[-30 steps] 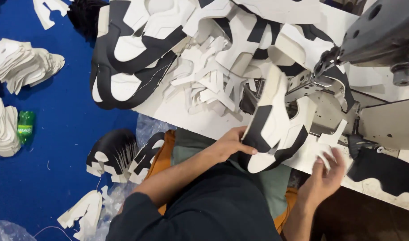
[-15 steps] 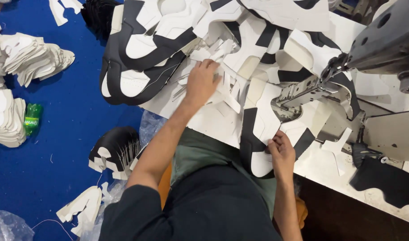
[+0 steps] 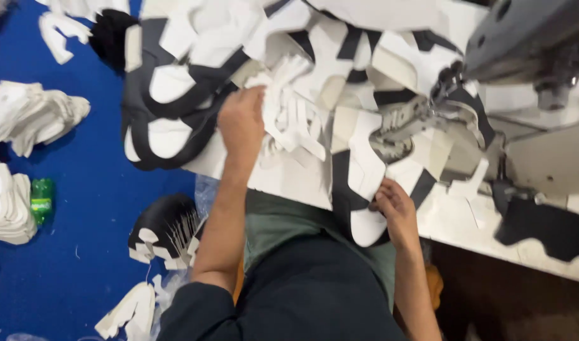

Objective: Trimming and aligning shoe upper components at a sewing workstation in a shoe factory.

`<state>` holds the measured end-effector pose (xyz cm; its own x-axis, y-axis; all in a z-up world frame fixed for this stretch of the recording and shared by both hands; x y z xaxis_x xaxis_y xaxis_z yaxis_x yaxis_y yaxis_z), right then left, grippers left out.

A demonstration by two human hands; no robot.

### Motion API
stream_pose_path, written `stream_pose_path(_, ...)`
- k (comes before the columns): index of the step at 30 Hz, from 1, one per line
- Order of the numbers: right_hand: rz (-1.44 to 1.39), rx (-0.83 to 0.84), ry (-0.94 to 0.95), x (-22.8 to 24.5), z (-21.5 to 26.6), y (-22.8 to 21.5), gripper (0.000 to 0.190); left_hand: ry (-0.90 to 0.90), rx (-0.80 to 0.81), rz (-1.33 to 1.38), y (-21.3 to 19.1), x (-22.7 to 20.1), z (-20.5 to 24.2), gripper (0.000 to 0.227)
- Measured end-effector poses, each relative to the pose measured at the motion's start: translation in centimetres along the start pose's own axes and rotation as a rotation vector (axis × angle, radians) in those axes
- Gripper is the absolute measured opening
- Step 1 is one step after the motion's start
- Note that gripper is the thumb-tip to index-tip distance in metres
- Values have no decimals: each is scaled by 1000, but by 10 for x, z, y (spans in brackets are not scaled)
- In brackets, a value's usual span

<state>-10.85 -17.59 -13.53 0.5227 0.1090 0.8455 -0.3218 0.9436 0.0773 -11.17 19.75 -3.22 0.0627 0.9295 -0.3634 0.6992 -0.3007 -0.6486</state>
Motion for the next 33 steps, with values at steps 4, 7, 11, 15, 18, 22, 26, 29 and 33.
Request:
stream_pose_path(4,-46,-4,75,18,3,7,32,-188,238,625,-10,-42,5,18)
stream_pose_path(7,-32,-27,130,8,1,-2,31,-407,519,1271,25,-74,39,17)
stream_pose_path(11,-300,21,164,7,0,-1,40,-285,661,866,35,-120,59,25)
stream_pose_path(15,-42,-90,122,20,5,11,40,68,629,265,32,-133,61,44)
stream_pose_path(18,-144,-56,110,-8,-7,-2,43,196,532,233,36,-136,54,52)
stream_pose_path(22,-189,-28,87,-2,-5,4,49,364,500,138,45,-140,49,57)
stream_pose_path(26,-193,-66,98,5,0,6,54,541,401,132,63,-134,45,54)
stream_pose_path(29,-224,-11,84,1,-1,2,54,423,432,292,63,-120,40,42)
stream_pose_path(33,-242,33,71,6,0,2,41,-174,288,850,36,-108,22,22)
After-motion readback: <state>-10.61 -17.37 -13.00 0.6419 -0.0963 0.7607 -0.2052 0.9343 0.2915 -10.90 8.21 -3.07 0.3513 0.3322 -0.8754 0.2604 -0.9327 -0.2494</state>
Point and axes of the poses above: each hand's wrist, its own z-axis away from the middle knuckle, its own y-axis out of the palm, x = y × z, the point moved 1 cm from there along -z, towards the middle knuckle, and after that the axes turned 14 degrees about y, right-handed, at the moved point
